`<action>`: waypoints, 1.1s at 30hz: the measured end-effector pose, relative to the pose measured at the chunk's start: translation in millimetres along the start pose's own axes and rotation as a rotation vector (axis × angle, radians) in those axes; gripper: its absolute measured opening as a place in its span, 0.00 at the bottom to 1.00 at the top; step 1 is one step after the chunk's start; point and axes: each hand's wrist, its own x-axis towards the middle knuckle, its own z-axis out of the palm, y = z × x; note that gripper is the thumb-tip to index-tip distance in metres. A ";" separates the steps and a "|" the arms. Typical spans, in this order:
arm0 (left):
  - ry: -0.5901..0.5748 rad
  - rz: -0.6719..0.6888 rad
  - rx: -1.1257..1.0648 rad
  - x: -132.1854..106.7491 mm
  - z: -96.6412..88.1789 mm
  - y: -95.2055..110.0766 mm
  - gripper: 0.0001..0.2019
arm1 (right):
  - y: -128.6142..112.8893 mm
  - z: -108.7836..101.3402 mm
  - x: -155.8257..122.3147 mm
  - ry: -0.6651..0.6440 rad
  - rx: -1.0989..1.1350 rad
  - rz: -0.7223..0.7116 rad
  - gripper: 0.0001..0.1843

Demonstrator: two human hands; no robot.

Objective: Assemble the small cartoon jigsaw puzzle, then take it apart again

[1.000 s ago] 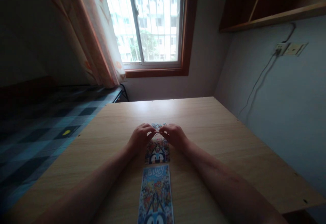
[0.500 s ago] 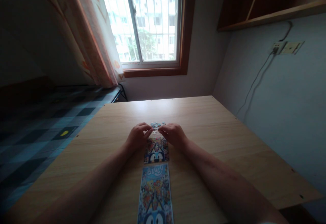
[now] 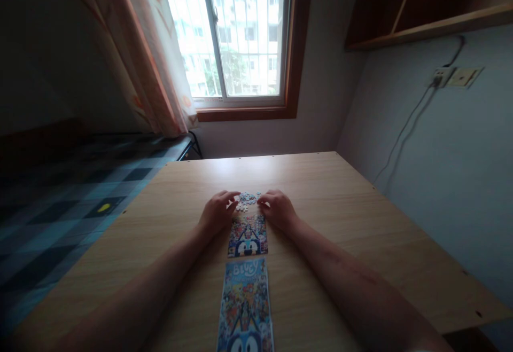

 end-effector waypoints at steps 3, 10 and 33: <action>0.001 0.004 -0.003 -0.4 -2.9 1.3 0.10 | -1.6 0.5 0.2 0.027 0.034 0.021 0.10; 0.037 0.149 0.208 -1.2 -13.9 12.3 0.04 | -4.9 -5.6 -0.4 0.002 0.090 -0.028 0.13; -0.569 -0.011 0.383 -0.8 -45.5 64.7 0.07 | -52.1 -34.7 -5.5 -0.372 -0.309 -0.168 0.09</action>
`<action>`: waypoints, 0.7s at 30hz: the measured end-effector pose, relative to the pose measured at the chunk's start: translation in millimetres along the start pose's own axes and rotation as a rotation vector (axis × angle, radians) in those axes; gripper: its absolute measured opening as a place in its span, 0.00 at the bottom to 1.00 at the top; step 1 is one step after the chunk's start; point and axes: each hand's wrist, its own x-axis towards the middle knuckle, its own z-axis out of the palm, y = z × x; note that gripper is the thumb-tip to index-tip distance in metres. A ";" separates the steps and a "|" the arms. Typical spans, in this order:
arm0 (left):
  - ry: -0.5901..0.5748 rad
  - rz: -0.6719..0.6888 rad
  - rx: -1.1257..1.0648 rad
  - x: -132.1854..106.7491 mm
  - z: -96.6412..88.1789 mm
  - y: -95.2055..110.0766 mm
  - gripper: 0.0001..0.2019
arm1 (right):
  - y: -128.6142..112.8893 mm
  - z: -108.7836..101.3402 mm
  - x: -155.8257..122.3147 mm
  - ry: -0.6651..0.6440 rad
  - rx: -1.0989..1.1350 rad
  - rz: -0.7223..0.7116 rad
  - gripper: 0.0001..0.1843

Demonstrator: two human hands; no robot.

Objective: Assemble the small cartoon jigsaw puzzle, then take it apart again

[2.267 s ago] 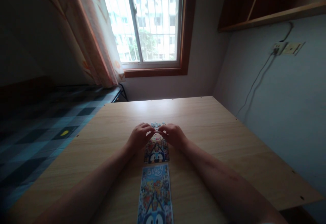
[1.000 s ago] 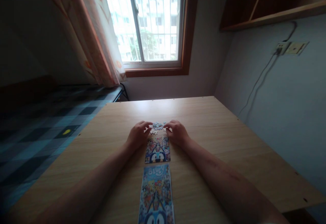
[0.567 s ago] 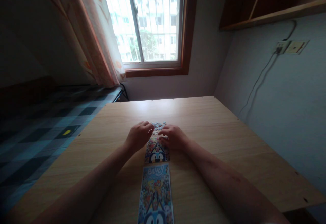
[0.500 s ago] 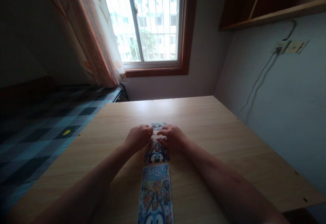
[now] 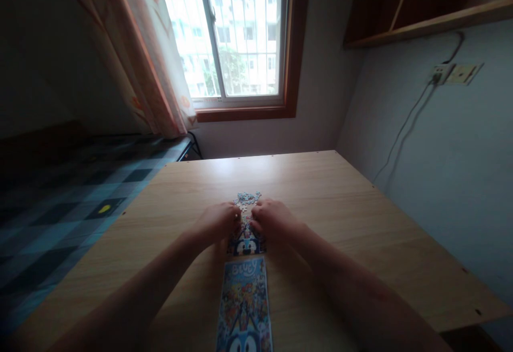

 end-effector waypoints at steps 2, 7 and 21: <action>0.016 -0.002 -0.012 0.3 1.4 -0.5 0.06 | -3.9 -3.4 -0.7 -0.024 0.001 0.009 0.09; 0.044 0.019 -0.079 2.7 6.2 -5.0 0.02 | -6.8 -4.5 -0.2 -0.042 0.056 0.058 0.08; 0.074 0.038 -0.120 6.5 13.3 -13.7 0.06 | 4.6 7.8 -1.8 0.010 0.258 0.124 0.13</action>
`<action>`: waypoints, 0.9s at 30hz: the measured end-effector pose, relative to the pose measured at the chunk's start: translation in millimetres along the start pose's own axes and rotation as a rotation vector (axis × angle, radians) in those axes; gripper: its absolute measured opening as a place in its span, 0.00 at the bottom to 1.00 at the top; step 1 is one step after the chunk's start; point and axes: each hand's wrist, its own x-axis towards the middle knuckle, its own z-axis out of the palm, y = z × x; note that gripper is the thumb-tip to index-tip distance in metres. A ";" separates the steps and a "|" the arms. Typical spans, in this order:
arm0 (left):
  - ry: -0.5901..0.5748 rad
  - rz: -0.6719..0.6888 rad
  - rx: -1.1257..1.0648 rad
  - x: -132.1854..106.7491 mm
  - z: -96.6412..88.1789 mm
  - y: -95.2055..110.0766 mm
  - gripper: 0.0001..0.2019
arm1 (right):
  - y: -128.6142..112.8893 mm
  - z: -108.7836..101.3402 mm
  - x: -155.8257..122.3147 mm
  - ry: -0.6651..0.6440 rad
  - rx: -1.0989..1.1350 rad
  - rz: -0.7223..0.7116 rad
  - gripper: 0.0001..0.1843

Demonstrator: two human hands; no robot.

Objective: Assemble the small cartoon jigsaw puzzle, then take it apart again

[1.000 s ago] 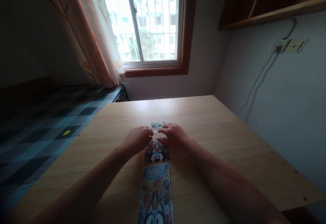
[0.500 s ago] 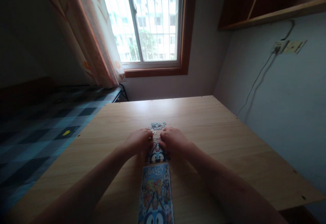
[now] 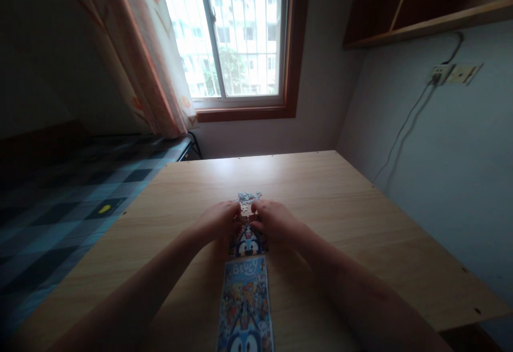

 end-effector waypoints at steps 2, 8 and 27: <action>-0.001 0.010 -0.011 1.2 2.1 -2.1 0.06 | 1.7 1.5 0.8 0.006 0.019 0.011 0.11; 0.004 0.003 -0.106 7.6 7.8 -12.4 0.03 | 15.3 7.8 7.8 0.015 0.224 -0.039 0.06; -0.031 0.174 -0.550 18.1 23.3 -41.6 0.07 | 24.9 5.2 10.7 -0.018 0.379 -0.080 0.05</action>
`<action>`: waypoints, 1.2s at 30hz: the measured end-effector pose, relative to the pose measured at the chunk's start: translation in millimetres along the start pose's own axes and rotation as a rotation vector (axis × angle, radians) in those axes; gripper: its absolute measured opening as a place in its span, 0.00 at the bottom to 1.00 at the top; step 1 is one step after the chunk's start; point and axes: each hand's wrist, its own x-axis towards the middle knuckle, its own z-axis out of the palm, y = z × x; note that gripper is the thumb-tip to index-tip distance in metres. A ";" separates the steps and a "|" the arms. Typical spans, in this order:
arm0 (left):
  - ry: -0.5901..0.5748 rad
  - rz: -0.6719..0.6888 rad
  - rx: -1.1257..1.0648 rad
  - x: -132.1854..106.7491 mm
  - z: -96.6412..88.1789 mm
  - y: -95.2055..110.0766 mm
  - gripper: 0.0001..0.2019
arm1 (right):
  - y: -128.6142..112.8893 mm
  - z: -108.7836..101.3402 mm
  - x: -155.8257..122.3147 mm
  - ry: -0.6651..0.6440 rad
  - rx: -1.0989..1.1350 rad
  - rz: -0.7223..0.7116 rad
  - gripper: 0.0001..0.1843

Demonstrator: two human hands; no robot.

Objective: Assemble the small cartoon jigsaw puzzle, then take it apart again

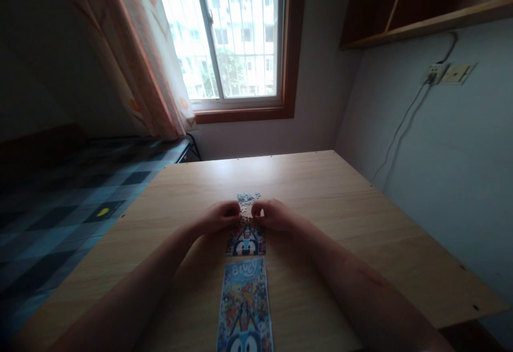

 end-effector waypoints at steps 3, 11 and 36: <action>-0.002 -0.005 -0.053 0.2 -0.9 0.2 0.08 | 1.2 1.2 -0.1 0.013 -0.008 -0.009 0.06; -0.018 -0.027 -0.149 1.9 -2.4 -4.7 0.14 | 11.1 3.8 0.4 0.011 0.001 -0.042 0.04; 0.041 -0.039 0.096 2.3 2.7 0.7 0.05 | 3.9 8.1 -1.3 0.093 -0.104 0.000 0.04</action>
